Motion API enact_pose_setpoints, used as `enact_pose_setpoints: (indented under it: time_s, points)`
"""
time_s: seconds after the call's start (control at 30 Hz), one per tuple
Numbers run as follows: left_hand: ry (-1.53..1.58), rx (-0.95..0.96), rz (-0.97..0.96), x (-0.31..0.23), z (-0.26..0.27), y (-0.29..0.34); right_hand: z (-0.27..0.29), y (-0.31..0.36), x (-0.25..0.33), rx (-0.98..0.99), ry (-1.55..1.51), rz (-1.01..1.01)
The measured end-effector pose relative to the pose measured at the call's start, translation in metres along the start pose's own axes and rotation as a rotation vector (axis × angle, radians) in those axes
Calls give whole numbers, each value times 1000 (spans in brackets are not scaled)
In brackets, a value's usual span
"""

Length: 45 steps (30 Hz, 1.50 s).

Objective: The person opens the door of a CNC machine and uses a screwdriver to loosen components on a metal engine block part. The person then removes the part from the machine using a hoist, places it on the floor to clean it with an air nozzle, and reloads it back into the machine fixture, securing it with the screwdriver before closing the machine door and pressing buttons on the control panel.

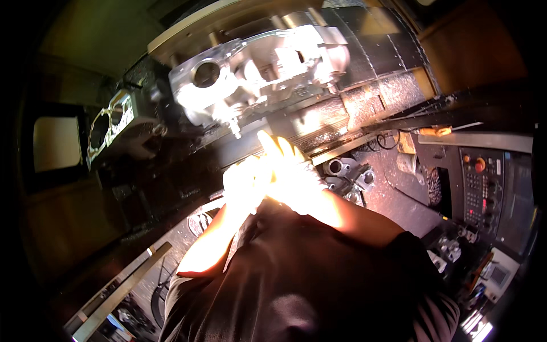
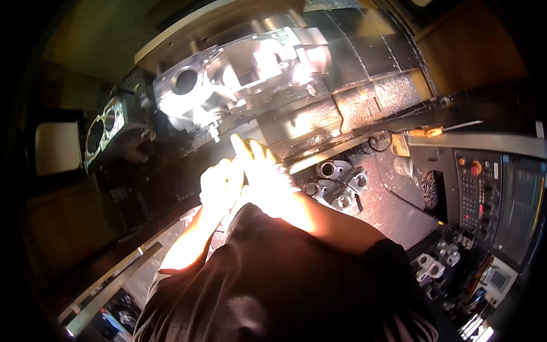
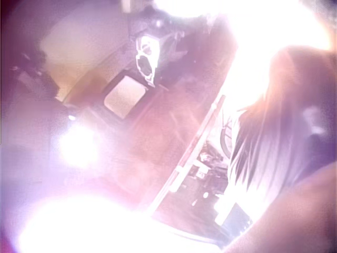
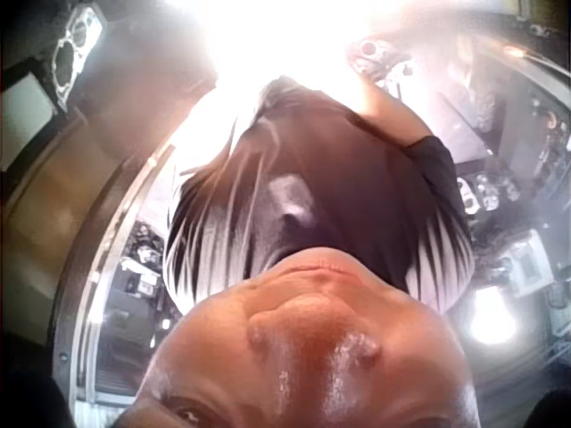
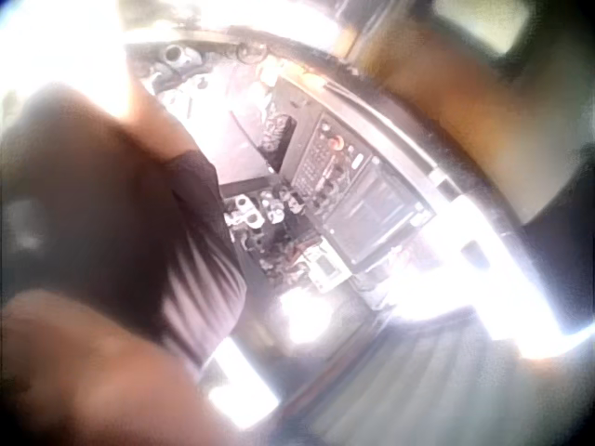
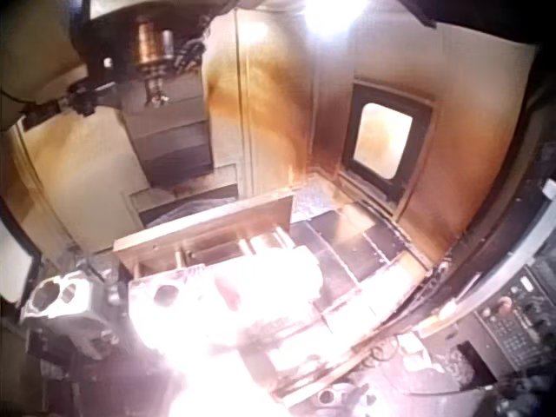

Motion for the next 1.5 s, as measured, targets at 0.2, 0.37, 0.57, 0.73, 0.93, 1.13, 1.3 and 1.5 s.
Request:
enact_pose_setpoints:
  time_s: [0.2, 0.37, 0.57, 0.73, 0.93, 1.13, 1.3, 1.5]
  points:
    - [-794, 383, -149, -48, -52, -84, 77, 10, -88, -614, -418, 135]
    - [-840, -56, -472, -87, -53, -147, 132, -35, -148, -1065, -881, 239]
    - [-964, -10, -694, -68, -102, -209, 132, -66, -145, -1262, -359, 353]
    - [-977, 51, -722, -46, -130, -225, 133, -74, -155, -1195, -376, 296]
    - [-1073, 97, -652, -40, -136, -227, 130, -71, -162, -1159, -398, 238]
    - [-1068, 116, -650, -42, -135, -230, 135, -72, -164, -1110, -408, 224]
    - [-1071, 112, -656, -39, -136, -229, 108, -48, -197, -1098, -762, 94]
    - [-1047, 120, -692, -38, -135, -227, 42, -83, -253, -278, -1666, -356]
Point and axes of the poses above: each hand's wrist, its own y-axis away from the middle knuckle, its own z-axis out of the back of the hand, x = y × z, the point moved 5 cm from there along -y, towards the middle knuckle, and after that the axes turned 15 degrees about -y, right-handed, at the moved point
